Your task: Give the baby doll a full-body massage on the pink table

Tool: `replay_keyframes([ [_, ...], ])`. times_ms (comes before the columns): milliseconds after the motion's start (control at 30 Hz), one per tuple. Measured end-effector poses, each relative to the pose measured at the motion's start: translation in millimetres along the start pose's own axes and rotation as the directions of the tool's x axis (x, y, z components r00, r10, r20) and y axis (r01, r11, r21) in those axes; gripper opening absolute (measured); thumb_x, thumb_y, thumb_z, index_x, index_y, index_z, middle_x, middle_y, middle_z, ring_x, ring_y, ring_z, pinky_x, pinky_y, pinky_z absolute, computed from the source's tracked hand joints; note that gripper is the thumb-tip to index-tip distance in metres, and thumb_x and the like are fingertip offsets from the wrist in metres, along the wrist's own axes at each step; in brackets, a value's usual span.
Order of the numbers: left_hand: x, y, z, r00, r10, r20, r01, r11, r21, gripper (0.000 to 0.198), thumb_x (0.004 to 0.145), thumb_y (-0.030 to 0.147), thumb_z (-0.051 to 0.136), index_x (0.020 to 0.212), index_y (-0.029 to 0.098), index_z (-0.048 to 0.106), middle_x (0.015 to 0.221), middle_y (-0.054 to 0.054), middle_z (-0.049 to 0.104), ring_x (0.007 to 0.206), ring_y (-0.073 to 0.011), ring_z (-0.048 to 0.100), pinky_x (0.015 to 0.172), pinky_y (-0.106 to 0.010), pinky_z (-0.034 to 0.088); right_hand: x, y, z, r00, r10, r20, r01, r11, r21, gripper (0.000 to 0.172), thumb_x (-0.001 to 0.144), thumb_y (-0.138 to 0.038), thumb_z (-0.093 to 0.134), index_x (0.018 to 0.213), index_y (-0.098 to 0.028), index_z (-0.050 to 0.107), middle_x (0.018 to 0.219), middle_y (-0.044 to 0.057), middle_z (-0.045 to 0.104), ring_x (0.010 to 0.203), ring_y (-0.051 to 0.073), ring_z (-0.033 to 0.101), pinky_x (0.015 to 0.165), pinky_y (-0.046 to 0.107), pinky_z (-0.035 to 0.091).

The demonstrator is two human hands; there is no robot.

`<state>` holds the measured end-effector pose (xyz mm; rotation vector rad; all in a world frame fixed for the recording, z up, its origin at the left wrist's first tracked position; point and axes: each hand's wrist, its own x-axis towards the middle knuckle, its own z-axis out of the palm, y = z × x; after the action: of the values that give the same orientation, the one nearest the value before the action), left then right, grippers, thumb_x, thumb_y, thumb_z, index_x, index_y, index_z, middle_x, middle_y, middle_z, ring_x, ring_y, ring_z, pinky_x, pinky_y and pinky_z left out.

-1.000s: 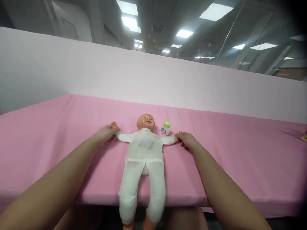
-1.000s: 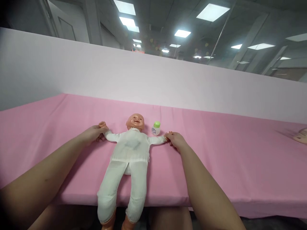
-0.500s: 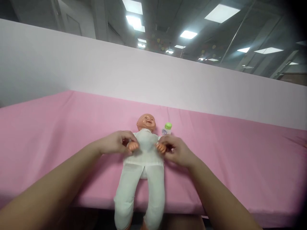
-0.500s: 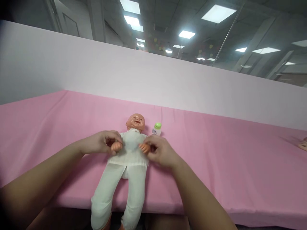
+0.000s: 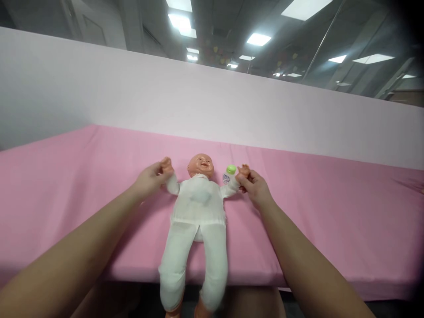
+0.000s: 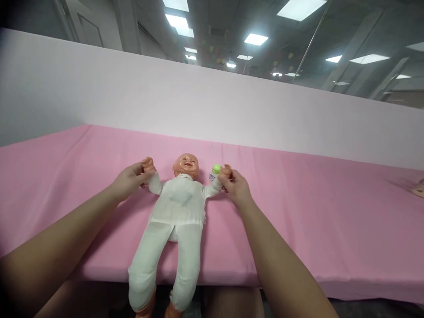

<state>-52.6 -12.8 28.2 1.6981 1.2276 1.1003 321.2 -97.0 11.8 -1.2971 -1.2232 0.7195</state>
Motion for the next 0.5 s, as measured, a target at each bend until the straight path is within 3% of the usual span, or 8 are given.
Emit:
replay_keyframes([
  [67,11.0,-11.2,-9.6,0.990,-0.136,-0.039,0.137,0.990,0.041,0.034,0.081,0.050,0.073,0.089,0.018,0.066,0.071,-0.002,0.062,0.062,-0.0180,0.059,0.056,-0.028,0.049,11.3,11.4,-14.2,0.975,0.197,-0.100,-0.199,0.980,-0.007,0.048,0.083,-0.046,0.074,0.119,-0.021,0.057,0.077,-0.001,0.064,0.058,0.011,0.057,0.052,0.021,0.045],
  [200,26.4,-29.8,-22.7,0.946,-0.316,-0.067,0.323,0.925,0.201,0.037,0.074,0.052,0.077,0.082,0.018,0.066,0.064,-0.002,0.058,0.053,-0.0157,0.050,0.045,-0.026,0.034,19.4,31.6,-31.4,0.936,0.350,-0.045,-0.353,0.932,-0.078,0.046,0.078,-0.039,0.079,0.112,-0.019,0.055,0.069,0.000,0.064,0.047,0.011,0.052,0.039,0.019,0.033],
  [367,23.6,-28.0,-19.1,0.971,-0.231,-0.055,0.236,0.963,0.126,0.037,0.070,0.047,0.081,0.089,0.018,0.068,0.067,-0.001,0.061,0.056,-0.0157,0.053,0.049,-0.026,0.036,18.3,34.5,-30.3,0.939,0.342,-0.037,-0.344,0.930,-0.127,0.053,0.079,-0.039,0.078,0.122,-0.021,0.054,0.075,0.001,0.067,0.050,0.013,0.057,0.041,0.021,0.040],
  [500,13.3,-12.0,-8.2,0.989,-0.130,0.076,0.136,0.988,-0.077,0.036,0.076,0.045,0.079,0.094,0.018,0.066,0.066,0.003,0.053,0.050,-0.0103,0.044,0.048,-0.024,0.031,13.0,16.2,-17.3,0.978,0.187,-0.087,-0.192,0.980,-0.057,0.072,0.078,-0.046,0.080,0.138,-0.023,0.047,0.088,0.001,0.070,0.058,0.013,0.061,0.051,0.024,0.051],
])
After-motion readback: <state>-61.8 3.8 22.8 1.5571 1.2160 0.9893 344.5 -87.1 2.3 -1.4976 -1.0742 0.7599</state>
